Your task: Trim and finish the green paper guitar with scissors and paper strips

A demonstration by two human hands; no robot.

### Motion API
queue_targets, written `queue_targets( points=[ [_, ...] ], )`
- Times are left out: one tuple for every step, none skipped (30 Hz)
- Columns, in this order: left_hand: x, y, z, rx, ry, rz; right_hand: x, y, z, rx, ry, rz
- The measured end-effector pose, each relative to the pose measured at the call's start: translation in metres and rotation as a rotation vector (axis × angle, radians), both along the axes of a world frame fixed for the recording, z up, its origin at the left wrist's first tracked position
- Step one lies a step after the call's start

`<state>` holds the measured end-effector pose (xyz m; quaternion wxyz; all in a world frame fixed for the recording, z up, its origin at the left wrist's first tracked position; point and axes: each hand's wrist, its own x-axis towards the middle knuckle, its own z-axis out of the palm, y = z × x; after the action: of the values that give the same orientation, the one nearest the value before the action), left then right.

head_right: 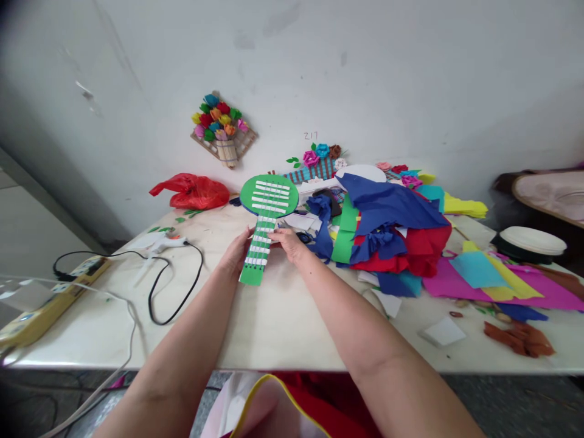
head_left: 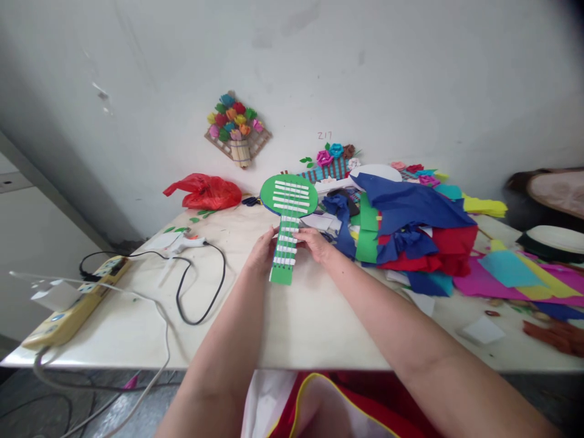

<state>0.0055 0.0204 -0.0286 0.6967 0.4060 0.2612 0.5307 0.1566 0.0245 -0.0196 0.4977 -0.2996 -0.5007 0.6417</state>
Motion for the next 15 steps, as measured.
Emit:
queue_targets(
  points=[
    [-0.0003, 0.0004, -0.001, -0.001, 0.002, 0.029, 0.0001, -0.0003, -0.0003, 0.001, -0.008, 0.007],
    [-0.0004, 0.0009, -0.002, 0.0, -0.002, 0.055, 0.0, -0.0003, -0.0009, 0.0, -0.017, 0.015],
    [-0.0004, 0.0014, -0.003, 0.002, -0.012, 0.08, -0.0001, -0.0002, -0.0018, -0.002, -0.026, 0.023],
    [-0.0001, 0.002, -0.0039, 0.009, -0.028, 0.108, -0.0004, 0.0, -0.0028, -0.005, -0.035, 0.031],
    [0.0003, 0.0026, -0.0048, 0.018, -0.046, 0.139, -0.0006, 0.0004, -0.0039, -0.005, -0.043, 0.039],
    [0.0008, 0.0031, -0.0056, 0.026, -0.063, 0.171, -0.0009, 0.0008, -0.005, -0.004, -0.05, 0.044],
    [0.0014, 0.0037, -0.0063, 0.032, -0.074, 0.198, -0.0011, 0.0012, -0.0059, -0.005, -0.056, 0.047],
    [0.0019, 0.0041, -0.0069, 0.035, -0.079, 0.218, -0.0012, 0.0016, -0.0067, -0.005, -0.062, 0.049],
    [0.0022, 0.0045, -0.0074, 0.036, -0.082, 0.232, -0.0013, 0.0018, -0.0074, -0.007, -0.067, 0.052],
    [0.0023, 0.005, -0.0078, 0.035, -0.084, 0.239, -0.0013, 0.0019, -0.0078, -0.01, -0.071, 0.054],
    [0.0021, 0.0055, -0.0083, 0.03, -0.086, 0.242, -0.0012, 0.0019, -0.0082, -0.013, -0.074, 0.054],
    [0.0016, 0.0062, -0.0088, 0.025, -0.093, 0.245, -0.0012, 0.0019, -0.0084, -0.015, -0.075, 0.055],
    [0.0008, 0.0072, -0.0093, 0.02, -0.106, 0.246, -0.0011, 0.0019, -0.0086, -0.015, -0.076, 0.054],
    [-0.0002, 0.0083, -0.0101, 0.006, -0.119, 0.227, -0.0012, 0.0019, -0.0087, -0.014, -0.075, 0.052],
    [-0.0013, 0.0096, -0.0109, -0.013, -0.13, 0.191, -0.0012, 0.0019, -0.0089, -0.013, -0.075, 0.049]
  ],
)
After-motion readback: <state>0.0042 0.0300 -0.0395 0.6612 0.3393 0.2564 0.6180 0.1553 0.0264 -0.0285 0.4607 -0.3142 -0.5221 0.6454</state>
